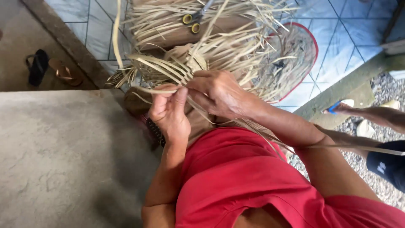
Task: Weaving dried palm strips together to create a handcrafted item, including trimming with scissors.
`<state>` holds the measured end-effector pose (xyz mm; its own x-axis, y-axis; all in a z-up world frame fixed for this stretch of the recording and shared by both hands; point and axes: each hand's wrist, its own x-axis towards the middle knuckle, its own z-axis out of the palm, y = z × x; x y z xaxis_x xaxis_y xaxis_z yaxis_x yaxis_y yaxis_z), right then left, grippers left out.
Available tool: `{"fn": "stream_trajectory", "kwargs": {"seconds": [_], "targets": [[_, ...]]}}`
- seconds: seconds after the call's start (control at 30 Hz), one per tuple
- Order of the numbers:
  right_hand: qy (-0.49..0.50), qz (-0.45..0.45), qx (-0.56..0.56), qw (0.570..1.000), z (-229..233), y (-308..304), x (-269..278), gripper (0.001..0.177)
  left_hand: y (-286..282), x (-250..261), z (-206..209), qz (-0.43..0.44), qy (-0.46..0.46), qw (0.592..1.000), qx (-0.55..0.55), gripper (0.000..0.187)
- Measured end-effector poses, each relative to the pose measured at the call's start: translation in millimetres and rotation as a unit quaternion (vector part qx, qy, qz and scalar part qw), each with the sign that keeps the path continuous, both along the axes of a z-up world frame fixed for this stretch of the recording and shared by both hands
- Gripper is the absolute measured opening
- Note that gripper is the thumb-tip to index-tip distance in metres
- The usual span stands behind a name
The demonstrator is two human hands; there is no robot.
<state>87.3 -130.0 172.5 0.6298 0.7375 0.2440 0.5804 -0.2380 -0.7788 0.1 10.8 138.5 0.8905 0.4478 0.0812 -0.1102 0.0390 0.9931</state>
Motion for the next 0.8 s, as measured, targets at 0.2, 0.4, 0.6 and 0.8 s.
{"fn": "stream_trajectory", "kwargs": {"seconds": [0.2,0.4,0.6,0.8], "targets": [[-0.092,-0.111,0.016,0.989,-65,-9,29,0.011,16,-6,2,-0.021,-0.045,0.977,-0.208,0.011],[-0.136,-0.216,-0.072,0.964,-148,-63,80,0.020,48,-17,17,-0.009,-0.073,0.941,-0.329,0.014],[-0.123,-0.300,-0.120,0.938,-170,-106,94,0.018,83,-34,35,0.002,-0.085,0.917,-0.391,0.015],[-0.140,-0.323,-0.163,0.922,-172,-134,93,0.021,125,-37,53,0.008,-0.115,0.915,-0.388,0.009]]}}
